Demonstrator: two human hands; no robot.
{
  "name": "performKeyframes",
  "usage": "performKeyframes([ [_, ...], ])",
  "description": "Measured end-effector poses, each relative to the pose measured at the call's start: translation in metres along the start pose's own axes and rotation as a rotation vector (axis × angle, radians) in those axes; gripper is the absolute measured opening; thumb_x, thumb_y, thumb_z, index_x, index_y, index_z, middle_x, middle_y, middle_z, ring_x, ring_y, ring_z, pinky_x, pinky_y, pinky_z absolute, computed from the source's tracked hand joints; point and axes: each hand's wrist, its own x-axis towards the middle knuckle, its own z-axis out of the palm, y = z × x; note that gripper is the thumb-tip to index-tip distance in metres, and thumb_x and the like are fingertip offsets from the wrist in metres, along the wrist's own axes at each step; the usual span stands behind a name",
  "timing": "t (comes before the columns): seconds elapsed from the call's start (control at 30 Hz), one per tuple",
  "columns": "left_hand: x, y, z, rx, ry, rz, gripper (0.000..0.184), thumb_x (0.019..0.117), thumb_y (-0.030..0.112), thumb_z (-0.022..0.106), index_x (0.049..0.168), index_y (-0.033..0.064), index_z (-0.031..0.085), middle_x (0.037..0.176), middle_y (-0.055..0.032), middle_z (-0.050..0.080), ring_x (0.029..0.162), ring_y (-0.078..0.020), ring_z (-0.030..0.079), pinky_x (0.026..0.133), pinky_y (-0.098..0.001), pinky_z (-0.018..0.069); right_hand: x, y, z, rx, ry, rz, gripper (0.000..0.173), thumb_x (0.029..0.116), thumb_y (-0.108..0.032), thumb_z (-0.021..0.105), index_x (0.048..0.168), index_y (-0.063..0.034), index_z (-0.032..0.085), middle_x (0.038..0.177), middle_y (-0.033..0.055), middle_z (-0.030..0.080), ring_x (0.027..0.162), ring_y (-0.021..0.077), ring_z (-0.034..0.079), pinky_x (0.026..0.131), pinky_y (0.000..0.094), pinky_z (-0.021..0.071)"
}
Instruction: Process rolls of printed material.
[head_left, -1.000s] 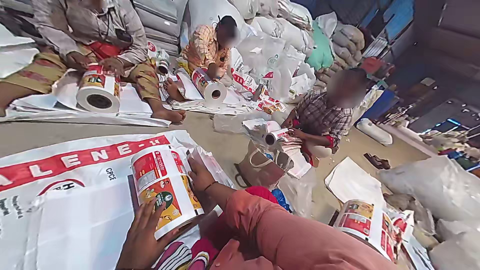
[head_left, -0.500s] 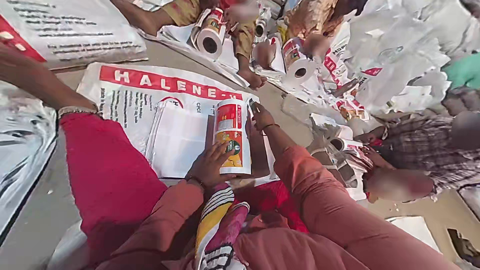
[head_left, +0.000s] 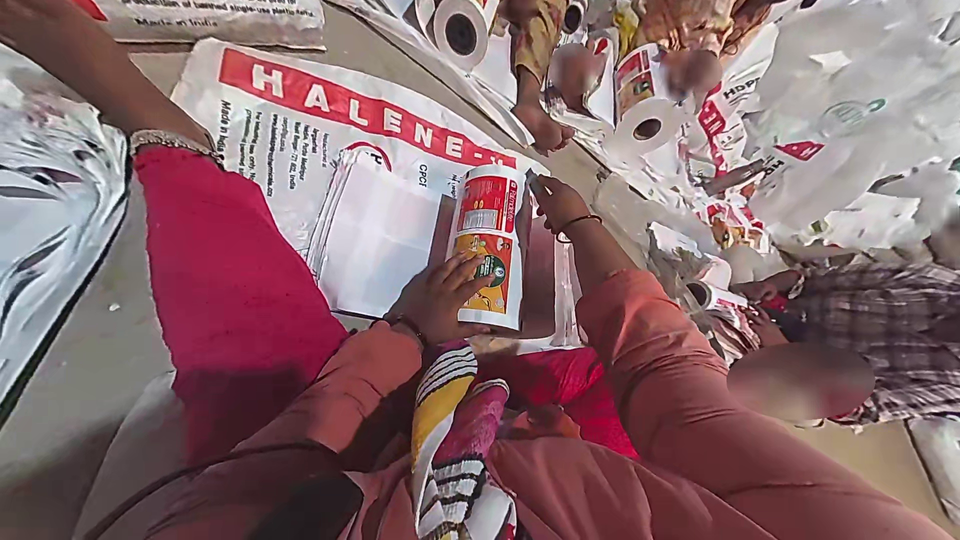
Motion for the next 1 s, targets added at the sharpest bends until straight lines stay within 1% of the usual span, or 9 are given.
performKeyframes([
  [0.33,0.001,-0.007,0.003,0.014,-0.037,-0.018,0.091,0.0792,0.079,0.063,0.154,0.0289,0.049,0.170,-0.0022,0.029,0.159,-0.0318,0.017,0.121,-0.0576,0.0315,-0.045,0.002,-0.008,-0.133,-0.234,-0.072,0.049,0.1127,-0.027,0.037,0.161,-0.0217,0.030,0.104,0.0184,0.063,0.066,0.0268,0.062,0.059,0.0445,0.0545],
  [0.47,0.000,-0.008,0.004,-0.018,-0.006,0.015,0.089,0.0817,0.075,0.063,0.152,0.0220,0.051,0.165,-0.0123,0.036,0.155,-0.0395,0.025,0.120,-0.0611,0.0311,-0.094,-0.002,-0.006,-0.202,-0.311,-0.107,0.045,0.1133,-0.024,0.037,0.157,-0.0154,0.033,0.106,0.0200,0.062,0.070,0.0294,0.063,0.061,0.0462,0.0549],
  [0.6,-0.001,-0.003,-0.003,0.008,-0.044,0.001,0.089,0.0810,0.070,0.068,0.153,0.0222,0.049,0.167,-0.0095,0.033,0.157,-0.0374,0.021,0.124,-0.0643,0.0207,-0.156,0.005,-0.003,-0.334,-0.481,-0.258,0.049,0.1105,-0.011,0.041,0.158,-0.0088,0.032,0.109,0.0230,0.064,0.068,0.0322,0.064,0.063,0.0495,0.0563],
  [0.67,-0.001,-0.002,-0.006,0.021,-0.080,-0.003,0.085,0.0861,0.069,0.063,0.156,0.0223,0.046,0.169,-0.0083,0.029,0.159,-0.0355,0.018,0.125,-0.0650,0.0171,-0.210,0.009,-0.005,-0.299,-0.649,-0.289,0.044,0.1100,-0.012,0.044,0.154,-0.0101,0.042,0.103,0.0224,0.066,0.069,0.0318,0.064,0.063,0.0507,0.0550],
  [0.73,-0.003,-0.005,-0.010,0.027,-0.098,0.010,0.079,0.0932,0.068,0.049,0.157,0.0212,0.044,0.170,-0.0072,0.027,0.159,-0.0354,0.015,0.124,-0.0657,0.0162,-0.263,0.032,0.006,-0.221,-0.755,-0.337,0.031,0.1093,-0.021,0.048,0.137,-0.0128,0.059,0.090,0.0106,0.065,0.064,0.0184,0.060,0.056,0.0374,0.0524],
  [0.77,-0.003,-0.005,-0.013,0.036,-0.109,0.015,0.076,0.0966,0.068,0.041,0.157,0.0210,0.044,0.171,-0.0065,0.027,0.159,-0.0350,0.014,0.125,-0.0645,0.0156,-0.279,0.045,0.011,-0.193,-0.717,-0.335,0.029,0.1077,-0.023,0.051,0.134,-0.0134,0.060,0.088,0.0101,0.065,0.066,0.0184,0.062,0.058,0.0384,0.0543],
  [0.83,-0.003,0.001,-0.019,0.004,-0.102,0.018,0.065,0.0988,0.052,0.043,0.153,0.0177,0.050,0.168,-0.0078,0.032,0.159,-0.0353,0.017,0.126,-0.0619,0.0141,-0.287,0.073,0.007,0.030,-0.491,-0.180,0.044,0.1066,-0.013,0.052,0.151,-0.0134,0.050,0.099,0.0164,0.070,0.075,0.0253,0.066,0.070,0.0458,0.0565],
  [0.9,-0.006,0.011,-0.026,-0.011,-0.096,-0.013,0.055,0.1013,0.040,0.043,0.151,0.0175,0.053,0.165,-0.0076,0.038,0.158,-0.0362,0.019,0.125,-0.0630,0.0158,-0.281,0.096,-0.008,0.483,-0.198,-0.065,0.049,0.1092,-0.014,0.046,0.158,-0.0167,0.039,0.090,0.0095,0.066,0.054,0.0143,0.054,0.048,0.0306,0.0479],
  [1.0,-0.004,0.023,-0.037,0.003,-0.081,-0.041,0.049,0.1032,0.032,0.044,0.147,0.0141,0.057,0.162,-0.0082,0.043,0.157,-0.0368,0.021,0.126,-0.0601,0.0190,-0.269,0.123,-0.012,1.156,-0.038,-0.137,0.053,0.1096,-0.017,0.035,0.162,-0.0239,0.029,0.090,0.0043,0.062,0.046,0.0071,0.047,0.039,0.0206,0.0420],
])
